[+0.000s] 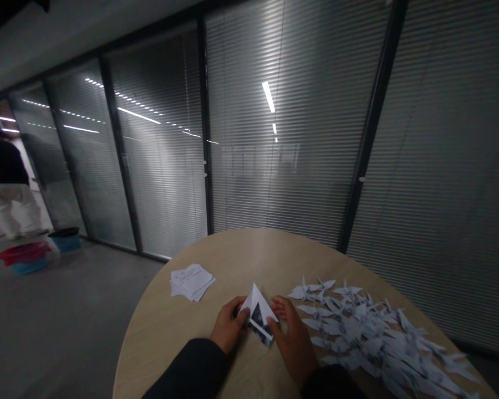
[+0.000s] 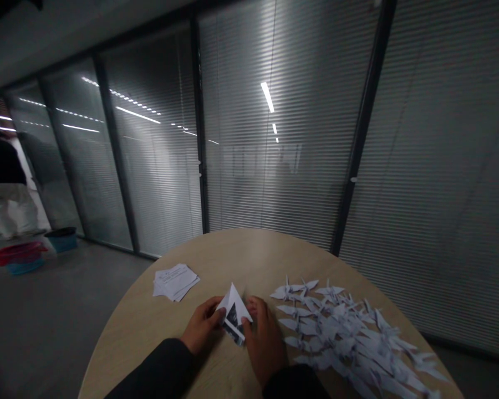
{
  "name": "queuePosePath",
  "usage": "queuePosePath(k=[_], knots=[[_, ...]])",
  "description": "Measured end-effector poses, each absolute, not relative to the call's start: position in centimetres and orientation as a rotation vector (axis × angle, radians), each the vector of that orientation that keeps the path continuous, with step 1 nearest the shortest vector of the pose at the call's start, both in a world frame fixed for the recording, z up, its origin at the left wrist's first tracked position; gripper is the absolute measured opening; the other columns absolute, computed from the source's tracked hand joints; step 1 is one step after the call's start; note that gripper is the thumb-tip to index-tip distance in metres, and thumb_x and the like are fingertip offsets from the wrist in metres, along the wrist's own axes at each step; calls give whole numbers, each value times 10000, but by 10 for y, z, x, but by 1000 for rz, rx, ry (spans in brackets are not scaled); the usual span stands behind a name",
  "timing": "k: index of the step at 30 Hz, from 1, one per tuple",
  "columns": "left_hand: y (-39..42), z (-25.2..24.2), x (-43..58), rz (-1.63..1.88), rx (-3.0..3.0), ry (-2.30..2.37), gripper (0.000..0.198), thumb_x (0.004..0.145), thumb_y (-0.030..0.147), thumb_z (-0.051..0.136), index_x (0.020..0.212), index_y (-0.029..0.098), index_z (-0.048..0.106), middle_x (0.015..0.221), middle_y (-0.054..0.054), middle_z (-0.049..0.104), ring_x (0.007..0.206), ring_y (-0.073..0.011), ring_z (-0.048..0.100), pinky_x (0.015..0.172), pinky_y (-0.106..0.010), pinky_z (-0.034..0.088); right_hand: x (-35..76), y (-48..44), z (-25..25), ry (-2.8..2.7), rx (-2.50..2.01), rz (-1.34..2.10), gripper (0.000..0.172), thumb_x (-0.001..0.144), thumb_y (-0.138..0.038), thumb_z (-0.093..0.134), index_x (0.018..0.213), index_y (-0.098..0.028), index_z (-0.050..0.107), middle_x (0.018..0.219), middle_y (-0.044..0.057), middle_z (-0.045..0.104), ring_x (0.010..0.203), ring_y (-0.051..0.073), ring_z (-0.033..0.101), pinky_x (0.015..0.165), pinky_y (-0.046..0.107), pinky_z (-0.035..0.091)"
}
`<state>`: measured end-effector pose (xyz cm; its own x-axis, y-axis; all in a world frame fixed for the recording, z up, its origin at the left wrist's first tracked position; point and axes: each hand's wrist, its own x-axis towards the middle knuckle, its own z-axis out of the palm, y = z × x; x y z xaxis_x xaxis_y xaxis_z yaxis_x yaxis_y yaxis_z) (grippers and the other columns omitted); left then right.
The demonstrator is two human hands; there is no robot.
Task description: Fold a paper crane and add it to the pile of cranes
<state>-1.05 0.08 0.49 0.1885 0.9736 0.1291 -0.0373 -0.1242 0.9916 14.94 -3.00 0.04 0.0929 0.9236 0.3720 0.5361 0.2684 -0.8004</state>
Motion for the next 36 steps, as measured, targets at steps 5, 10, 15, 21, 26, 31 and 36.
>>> queuePosePath(k=[5,10,15,21,26,31,36], knots=[[0,6,-9,1133,1365,943,436,647,414,607,920,74,614,799,-85,613,718,-170,530,635,-254,396,148,-31,-4,-1719,-1340,289,280,803,-270,415,1035,-179,543,1049,91,541,1018,225,505,904,382,401],[-3,10,-8,1083,1365,925,456,642,456,622,891,75,601,689,-37,562,607,-120,473,558,-220,345,147,-31,-8,-1704,-1356,253,239,810,-315,484,1006,-188,536,1037,92,542,1016,238,497,914,389,386],[-7,12,-7,1056,1348,812,485,645,478,656,900,72,585,722,-49,583,614,-113,494,570,-216,357,148,-29,-11,-1705,-1379,248,241,787,-295,519,1000,-182,522,1028,88,538,1006,239,497,894,385,391],[-8,13,-5,1032,1304,791,581,605,555,686,906,72,573,716,-45,580,632,-113,499,577,-211,365,149,-30,-9,-1710,-1385,242,230,803,-293,472,998,-183,527,1024,92,547,998,238,513,875,376,403],[-7,13,-5,1053,1342,842,623,624,640,629,851,62,585,672,-36,546,585,-97,454,562,-217,348,148,-32,-5,-1694,-1408,268,260,811,-290,413,1012,-182,537,1024,94,564,982,230,534,861,369,422],[-6,10,-6,1042,1352,896,656,621,685,596,843,68,588,669,-34,522,590,-109,445,558,-226,346,149,-31,-5,-1705,-1381,314,307,810,-255,352,1044,-164,530,1049,97,586,991,198,565,859,321,451],[-4,8,-7,1078,1369,922,651,607,690,601,813,73,585,670,-30,503,622,-112,422,573,-222,325,152,-28,-8,-1603,-1393,367,380,819,-320,313,1107,-162,505,1052,94,609,976,188,589,830,319,473]])
